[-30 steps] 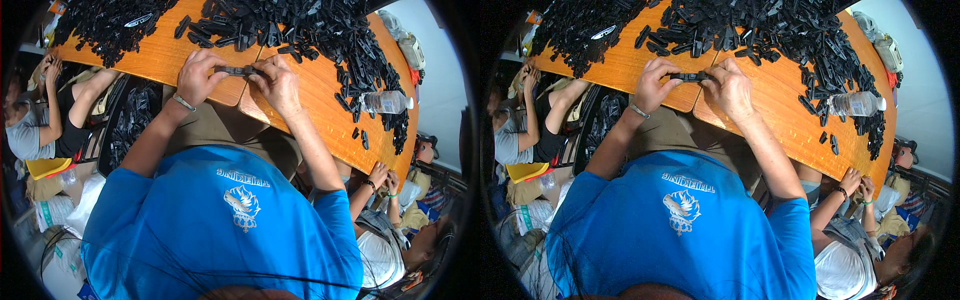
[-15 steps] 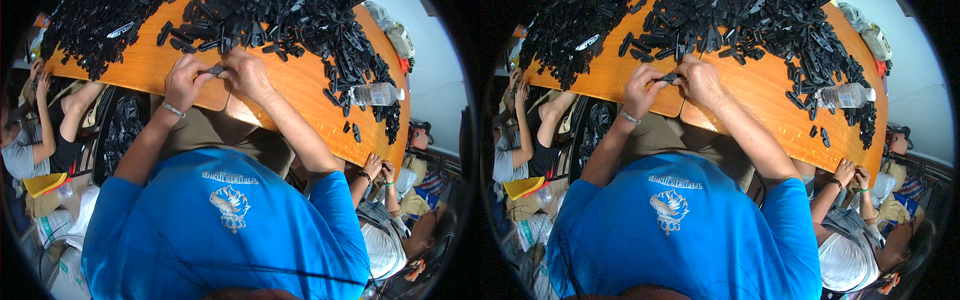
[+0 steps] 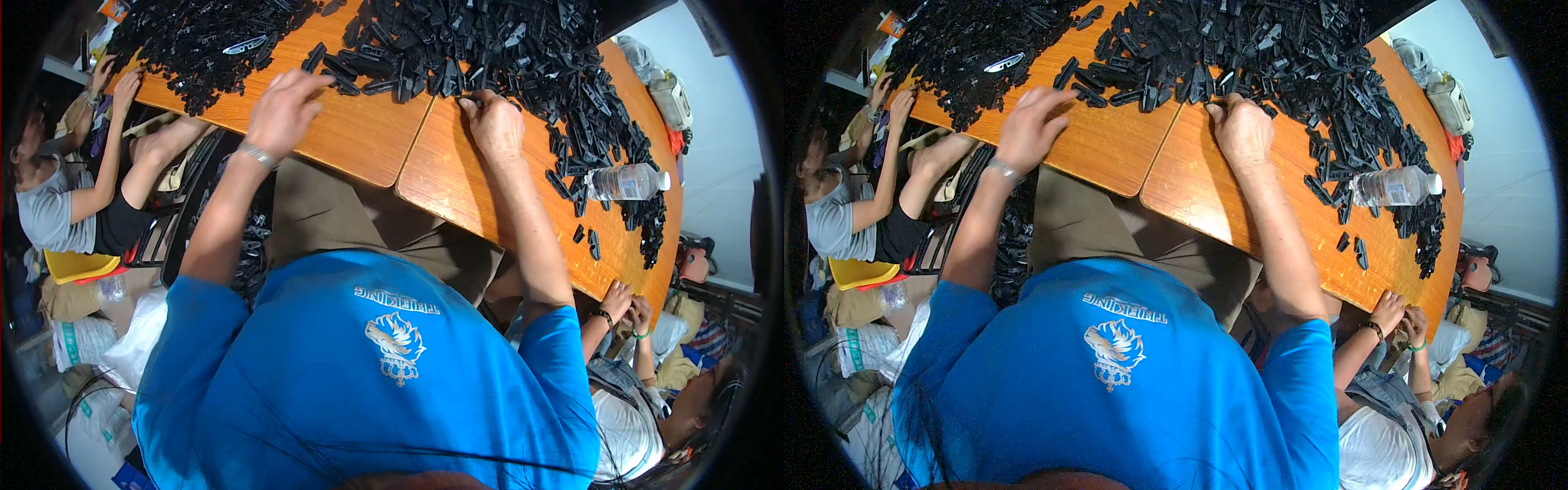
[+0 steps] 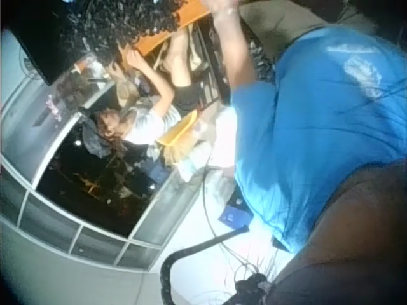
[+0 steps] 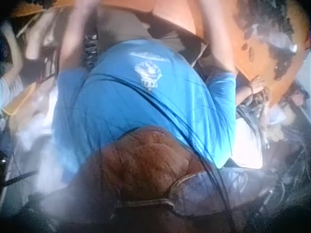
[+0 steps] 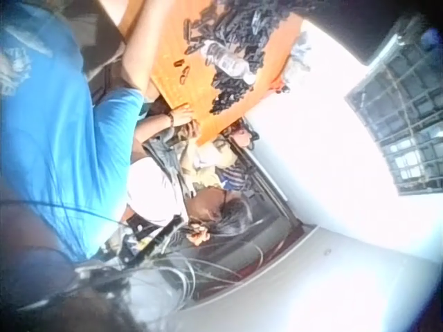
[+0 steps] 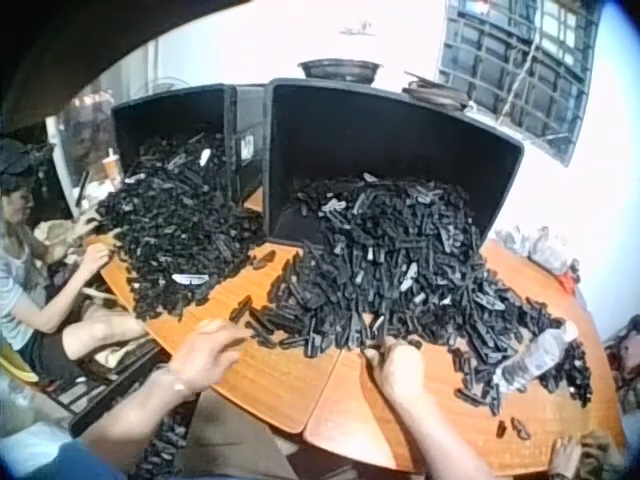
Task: The person sorts and inspects small black plastic components by hand on a table.
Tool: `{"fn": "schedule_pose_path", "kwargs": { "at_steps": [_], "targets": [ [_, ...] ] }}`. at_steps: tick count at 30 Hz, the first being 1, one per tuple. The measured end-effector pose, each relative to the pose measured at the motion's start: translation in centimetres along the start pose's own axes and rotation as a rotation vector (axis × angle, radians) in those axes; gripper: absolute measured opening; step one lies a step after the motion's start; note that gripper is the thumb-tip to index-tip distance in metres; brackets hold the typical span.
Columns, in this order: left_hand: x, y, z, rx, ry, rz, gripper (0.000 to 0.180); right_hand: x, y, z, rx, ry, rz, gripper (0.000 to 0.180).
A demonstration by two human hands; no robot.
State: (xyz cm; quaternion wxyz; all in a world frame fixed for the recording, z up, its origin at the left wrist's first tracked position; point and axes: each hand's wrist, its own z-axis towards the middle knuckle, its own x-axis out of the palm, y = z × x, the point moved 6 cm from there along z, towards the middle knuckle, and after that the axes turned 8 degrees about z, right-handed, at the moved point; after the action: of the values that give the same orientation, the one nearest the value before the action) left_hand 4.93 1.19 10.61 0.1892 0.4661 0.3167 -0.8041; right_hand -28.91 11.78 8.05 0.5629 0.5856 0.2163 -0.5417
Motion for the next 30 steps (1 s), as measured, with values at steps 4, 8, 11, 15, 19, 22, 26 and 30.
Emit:
{"fn": "schedule_pose_path", "kwargs": {
  "at_steps": [4, 8, 11, 15, 19, 22, 26, 30],
  "targets": [
    [3.5, -0.5, 3.3, 0.138, -0.015, 0.170, 0.035, 0.5, 0.2, -0.8, -0.153, -0.011, -0.021, 0.025],
    [4.1, 0.6, 3.1, 0.143, 0.019, 0.183, 0.031, 1.3, 0.1, -2.3, -0.252, 0.074, 0.068, 0.019],
    [4.5, -0.2, 2.2, 0.179, -0.018, 0.117, 0.031, 0.4, 0.7, -3.8, -0.137, 0.144, -0.029, 0.026],
    [5.6, -3.1, 1.4, 0.232, 0.018, 0.027, 0.032, 0.6, 1.3, -5.2, 0.031, 0.183, -0.039, 0.024],
    [6.1, -5.8, 0.4, 0.302, 0.028, -0.137, 0.030, 1.4, 2.4, -6.2, 0.093, 0.208, 0.054, 0.032],
    [6.4, -5.3, 0.6, 0.222, 0.029, -0.117, 0.023, 1.3, 3.9, -6.4, 0.063, 0.230, 0.267, 0.052],
    [6.0, -3.7, 1.1, 0.147, -0.004, -0.165, 0.018, -1.0, 1.1, -5.8, 0.044, 0.201, 0.286, 0.035],
    [5.4, -3.1, -0.1, 0.130, -0.053, -0.231, 0.022, -2.5, 0.5, -5.8, -0.203, 0.165, 0.229, 0.019]
  ]
}}
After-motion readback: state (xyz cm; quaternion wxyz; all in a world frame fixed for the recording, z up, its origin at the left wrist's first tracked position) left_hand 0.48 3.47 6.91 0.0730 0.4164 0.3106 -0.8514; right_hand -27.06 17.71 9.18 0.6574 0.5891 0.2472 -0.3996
